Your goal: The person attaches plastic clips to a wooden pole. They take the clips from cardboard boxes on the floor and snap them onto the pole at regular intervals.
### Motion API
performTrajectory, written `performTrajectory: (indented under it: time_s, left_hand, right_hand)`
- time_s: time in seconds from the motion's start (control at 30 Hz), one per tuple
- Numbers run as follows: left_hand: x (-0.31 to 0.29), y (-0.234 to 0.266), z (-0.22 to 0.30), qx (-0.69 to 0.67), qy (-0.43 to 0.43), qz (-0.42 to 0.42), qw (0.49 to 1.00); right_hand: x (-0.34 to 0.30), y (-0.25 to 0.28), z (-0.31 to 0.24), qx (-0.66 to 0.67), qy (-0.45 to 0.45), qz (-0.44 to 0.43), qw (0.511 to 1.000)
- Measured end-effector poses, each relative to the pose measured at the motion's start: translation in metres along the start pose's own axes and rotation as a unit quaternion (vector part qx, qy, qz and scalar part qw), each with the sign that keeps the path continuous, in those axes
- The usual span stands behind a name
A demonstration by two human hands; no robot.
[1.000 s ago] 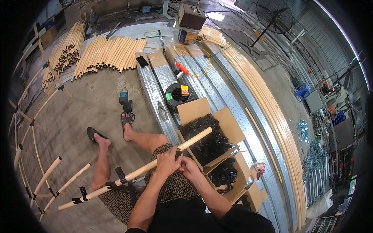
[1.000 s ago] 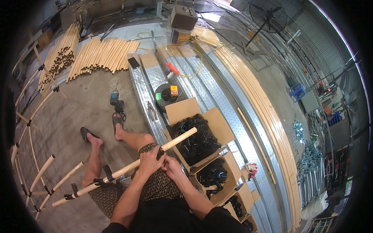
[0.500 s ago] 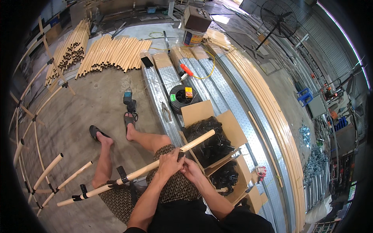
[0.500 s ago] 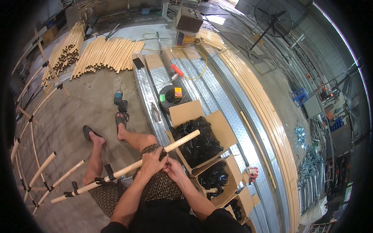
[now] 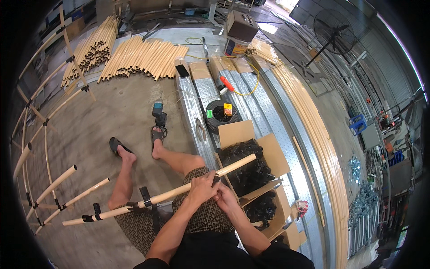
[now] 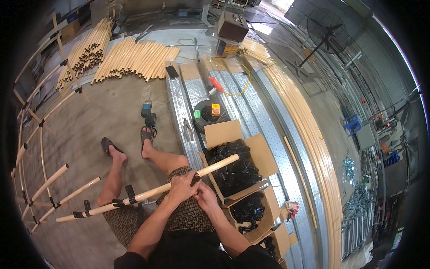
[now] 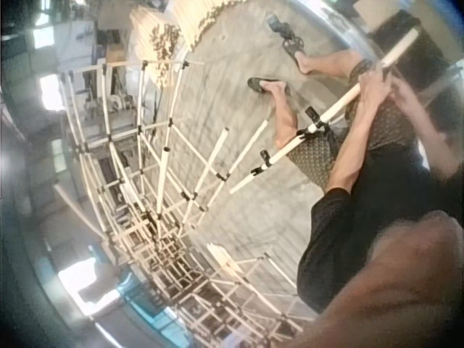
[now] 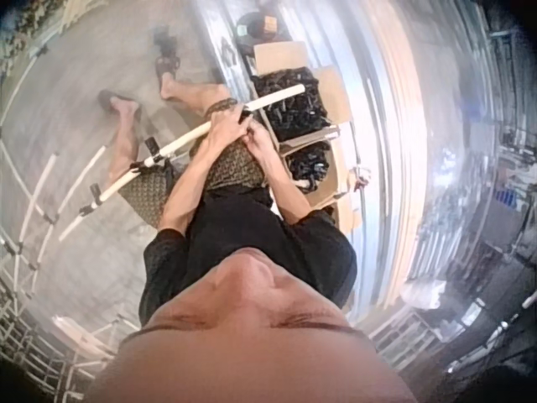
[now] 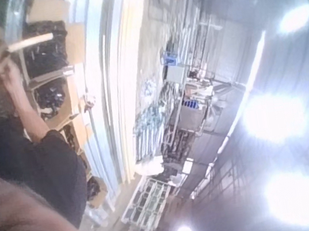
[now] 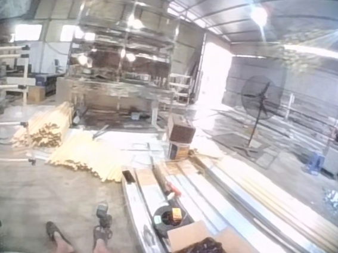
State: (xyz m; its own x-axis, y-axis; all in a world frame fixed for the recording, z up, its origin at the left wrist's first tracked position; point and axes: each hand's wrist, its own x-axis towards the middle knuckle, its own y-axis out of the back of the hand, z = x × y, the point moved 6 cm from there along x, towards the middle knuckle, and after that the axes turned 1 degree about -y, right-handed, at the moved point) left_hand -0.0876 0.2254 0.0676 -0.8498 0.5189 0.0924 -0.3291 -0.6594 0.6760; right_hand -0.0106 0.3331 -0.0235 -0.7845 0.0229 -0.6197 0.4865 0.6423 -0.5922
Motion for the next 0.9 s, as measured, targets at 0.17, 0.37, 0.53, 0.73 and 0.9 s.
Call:
performTrajectory:
  time_s: [0.17,0.37,0.53,0.73,0.9]
  left_hand:
    - [0.000,0.001,-0.002,-0.007,0.002,0.006,1.000]
    - [-0.002,0.001,-0.003,0.009,-0.028,0.049,0.998]
    - [-0.001,-0.001,-0.001,0.006,-0.023,0.031,0.999]
    - [-0.002,-0.002,-0.006,0.007,-0.019,0.042,0.999]
    - [0.001,0.003,-0.004,0.006,-0.017,0.047,0.999]
  right_hand:
    - [0.006,-0.003,0.000,-0.005,-0.005,-0.022,1.000]
    - [-0.009,-0.014,-0.005,-0.079,0.051,0.029,0.995]
    - [-0.009,-0.013,-0.004,-0.072,0.092,0.033,0.993]
    - [0.006,-0.004,-0.002,0.002,0.017,0.001,1.000]
    - [0.004,-0.013,-0.005,-0.014,0.006,0.001,1.000]
